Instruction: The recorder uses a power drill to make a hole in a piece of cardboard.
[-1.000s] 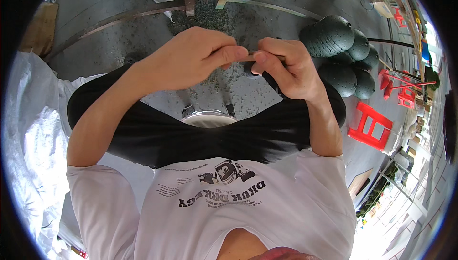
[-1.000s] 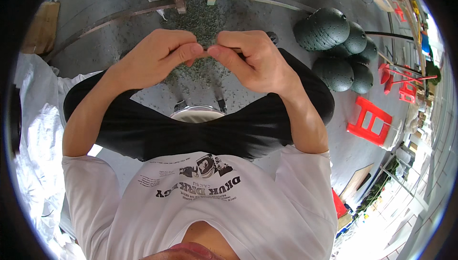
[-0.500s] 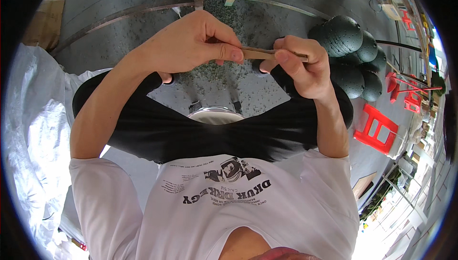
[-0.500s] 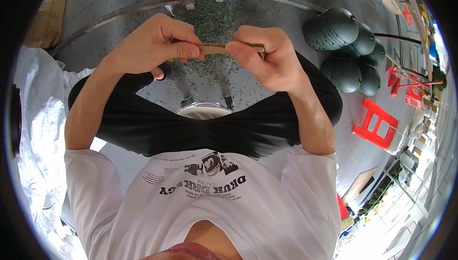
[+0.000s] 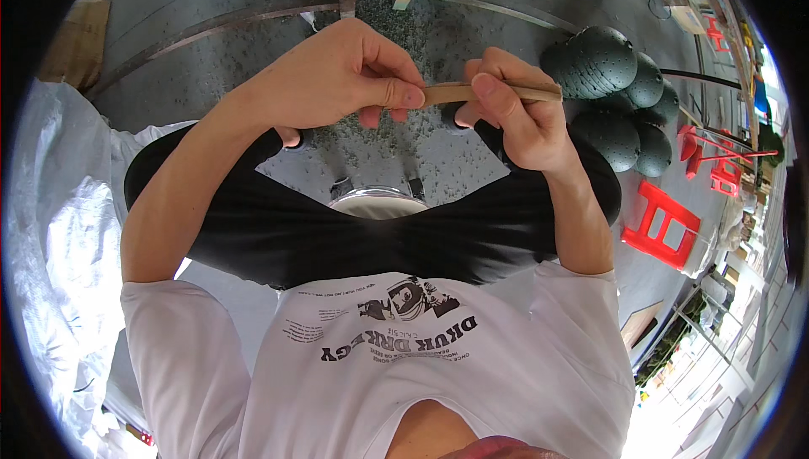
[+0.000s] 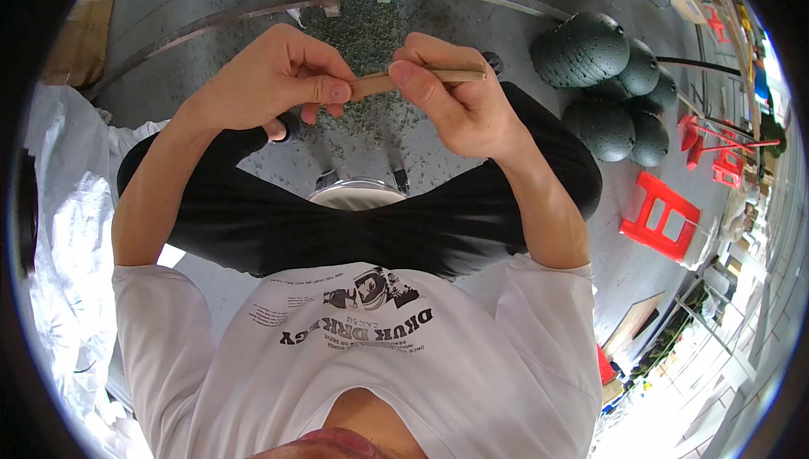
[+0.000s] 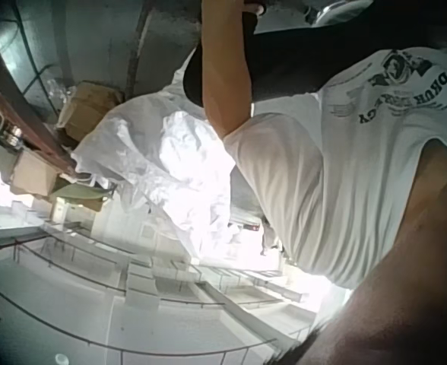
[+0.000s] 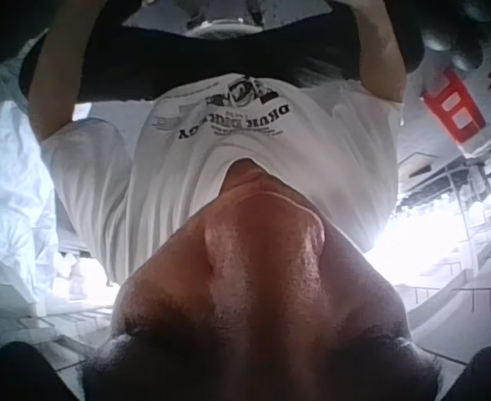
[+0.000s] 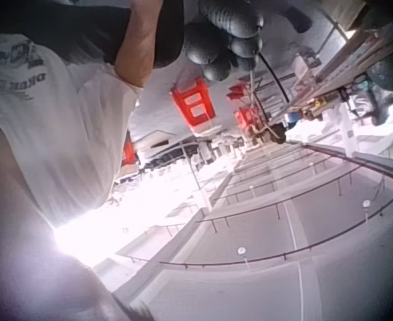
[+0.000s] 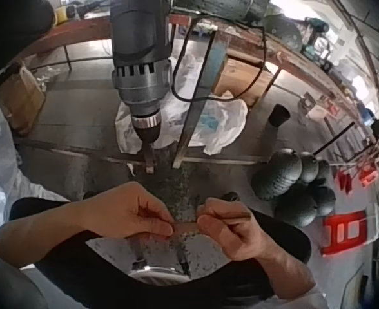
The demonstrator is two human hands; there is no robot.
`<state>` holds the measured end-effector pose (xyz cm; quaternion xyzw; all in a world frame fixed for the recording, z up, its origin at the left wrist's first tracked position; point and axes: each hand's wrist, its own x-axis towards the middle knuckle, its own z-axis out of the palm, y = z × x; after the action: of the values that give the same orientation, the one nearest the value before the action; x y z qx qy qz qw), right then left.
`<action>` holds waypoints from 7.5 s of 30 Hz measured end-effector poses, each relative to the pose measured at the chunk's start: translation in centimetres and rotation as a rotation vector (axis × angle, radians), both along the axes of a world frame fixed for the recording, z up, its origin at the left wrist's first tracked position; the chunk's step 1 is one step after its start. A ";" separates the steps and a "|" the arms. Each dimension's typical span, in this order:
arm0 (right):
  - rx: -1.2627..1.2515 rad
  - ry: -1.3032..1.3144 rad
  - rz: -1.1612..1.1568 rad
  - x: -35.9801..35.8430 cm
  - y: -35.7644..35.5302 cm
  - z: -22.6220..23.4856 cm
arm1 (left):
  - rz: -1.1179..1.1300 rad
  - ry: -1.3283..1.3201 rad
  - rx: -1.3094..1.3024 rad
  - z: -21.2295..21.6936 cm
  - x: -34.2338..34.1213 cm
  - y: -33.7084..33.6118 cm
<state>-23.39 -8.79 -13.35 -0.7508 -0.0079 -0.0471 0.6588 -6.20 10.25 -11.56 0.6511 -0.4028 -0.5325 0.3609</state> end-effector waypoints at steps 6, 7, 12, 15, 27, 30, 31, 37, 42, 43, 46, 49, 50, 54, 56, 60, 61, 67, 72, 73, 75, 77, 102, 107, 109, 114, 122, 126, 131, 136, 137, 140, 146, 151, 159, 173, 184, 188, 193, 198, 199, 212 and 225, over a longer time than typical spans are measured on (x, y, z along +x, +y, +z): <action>0.005 0.041 -0.022 0.1 -0.5 0.1 | 0.024 0.004 -0.125 -1.0 -0.5 -0.2; -0.022 0.039 0.029 0.2 -0.6 0.2 | 0.013 -0.026 -0.261 -1.4 -0.9 -0.3; -0.105 0.051 0.161 0.5 -0.5 0.6 | 0.043 0.144 -0.286 -1.9 -1.9 -0.8; -0.012 0.216 0.062 0.6 -0.3 0.6 | 0.101 0.207 -0.229 -1.7 -1.7 -1.0; -0.047 0.091 -0.217 0.8 0.8 -0.3 | 0.318 0.165 -0.251 -2.3 -2.0 -1.3; 0.073 0.131 -0.191 0.7 0.6 -0.2 | 0.321 0.192 -0.275 -2.3 -2.1 -1.3; 0.034 0.085 -0.197 0.8 0.8 -0.4 | 0.324 0.162 -0.246 -2.2 -2.1 -1.3; 0.243 0.101 -0.188 0.7 0.7 -0.2 | 0.308 -0.089 -0.386 -2.6 -2.4 -1.4; 0.340 0.152 -0.175 1.2 0.2 -0.2 | 0.318 -0.084 -0.426 -2.4 -2.5 -1.3; 0.352 0.138 -0.173 1.2 0.2 -0.3 | 0.304 -0.153 -0.483 -2.7 -2.5 -1.4; 0.390 0.151 -0.174 1.3 -0.1 -0.2 | 0.287 -0.205 -0.542 -2.7 -2.6 -1.5; 0.553 0.223 -0.114 1.6 -0.7 -0.3 | 0.301 -0.086 -0.516 -2.5 -2.7 -1.5; 0.689 0.271 -0.040 1.8 -0.8 -0.3 | 0.326 0.012 -0.482 -2.3 -2.8 -1.4; 0.717 0.295 -0.092 2.5 -0.6 -0.2 | 0.312 0.101 -0.344 -1.4 -2.3 -1.1; 0.630 0.191 -0.264 2.6 -0.4 -0.1 | 0.313 0.190 -0.290 -1.5 -2.2 -1.0; 0.386 0.046 -0.210 2.2 -2.0 -0.2 | 0.369 0.274 -0.341 -1.9 -2.1 -1.0; 0.362 0.034 -0.180 2.0 -2.4 -0.1 | 0.313 0.376 -0.369 -1.6 -1.9 -1.0; 0.361 0.058 -0.166 2.0 -2.0 0.2 | 0.228 0.536 -0.440 -2.5 -1.2 -1.0; 0.215 0.100 -0.216 1.8 -0.1 0.8 | 0.263 0.549 -0.491 -2.9 -1.0 -0.7; 0.193 0.025 -0.189 1.6 0.2 0.6 | 0.291 0.549 -0.535 -2.7 -0.7 -0.9; 0.044 -0.081 -0.178 1.6 0.9 0.7 | 0.323 0.546 -0.579 -2.2 -0.1 -1.1; 0.022 -0.057 -0.207 1.7 1.1 0.6 | 0.326 0.566 -0.513 -2.0 0.4 -1.0; 0.310 0.047 -0.098 1.7 3.0 0.7 | 0.537 0.282 -0.450 -1.8 -1.2 -1.9; 0.250 0.149 -0.187 1.9 3.5 1.0 | 0.602 0.052 -0.548 -2.0 -2.6 -2.3; 0.203 0.108 -0.216 1.8 3.4 0.9 | 0.628 0.055 -0.613 -2.5 -2.7 -2.4; -0.192 -0.036 -0.261 1.1 2.8 0.4 | 0.642 0.195 -0.605 -0.8 -3.1 -3.0; -0.536 -0.182 -0.282 1.0 2.8 0.5 | 0.501 -0.094 -0.428 -0.4 -2.6 -2.0; -0.842 -0.314 -0.361 1.7 3.4 0.4 | 0.504 -0.218 -0.452 -0.9 -2.7 -2.1; -0.883 -0.345 -0.464 1.6 2.8 1.1 | 0.555 -0.205 -0.471 -1.6 -2.6 -2.5; -0.876 -0.414 -0.540 1.7 1.9 1.4 | 0.650 0.201 -0.583 -2.1 -2.8 -3.0; -0.787 -0.377 -0.520 1.7 1.8 1.4 | 0.645 0.196 -0.581 -2.0 -3.0 -2.9; -0.663 -0.374 -0.489 1.7 1.4 1.3 | 0.599 0.027 -0.576 -1.9 -3.2 -2.9; -0.431 -0.307 -0.400 0.8 0.8 2.2 | 0.493 0.086 -0.627 -0.6 -3.1 -2.7; -0.090 -0.128 -0.384 1.0 0.8 1.9 | 0.425 0.039 -0.747 0.1 -2.7 -2.7; -0.317 -0.273 -0.353 1.1 0.4 2.4 | 0.454 -0.062 -0.761 1.4 -2.7 -3.0; -0.424 -0.525 -0.396 3.0 4.1 6.6 | 0.549 0.328 -0.949 5.1 -3.8 -2.7; -0.595 -0.816 -0.374 7.6 0.3 13.8 | 0.474 -0.137 -1.037 14.7 0.2 -3.7; -0.693 -0.673 -0.506 12.0 -2.8 15.5 | 0.757 -0.545 -1.096 17.7 5.1 -3.2; -1.004 -0.720 -0.451 17.0 -5.1 14.2 | 0.898 -0.692 -1.155 19.3 11.5 -2.4; -1.084 -0.673 -0.447 19.0 -4.9 14.5 | 0.479 -0.678 -1.022 18.2 14.6 -3.6; -1.118 -0.672 -0.442 19.4 -4.9 14.7 | 0.375 -0.668 -0.937 17.9 15.6 -3.5; -1.258 -0.725 -0.204 20.3 -6.5 15.6 | 0.249 -0.755 -0.904 15.3 16.7 -5.0; -1.388 -0.519 -0.065 18.7 -5.8 17.7 | 0.452 -1.012 -0.780 15.0 13.3 -4.5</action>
<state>-4.74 -14.58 4.38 -0.9591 -0.1691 -0.2268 0.0077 7.11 5.79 3.45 0.7107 -0.5386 0.1107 0.4389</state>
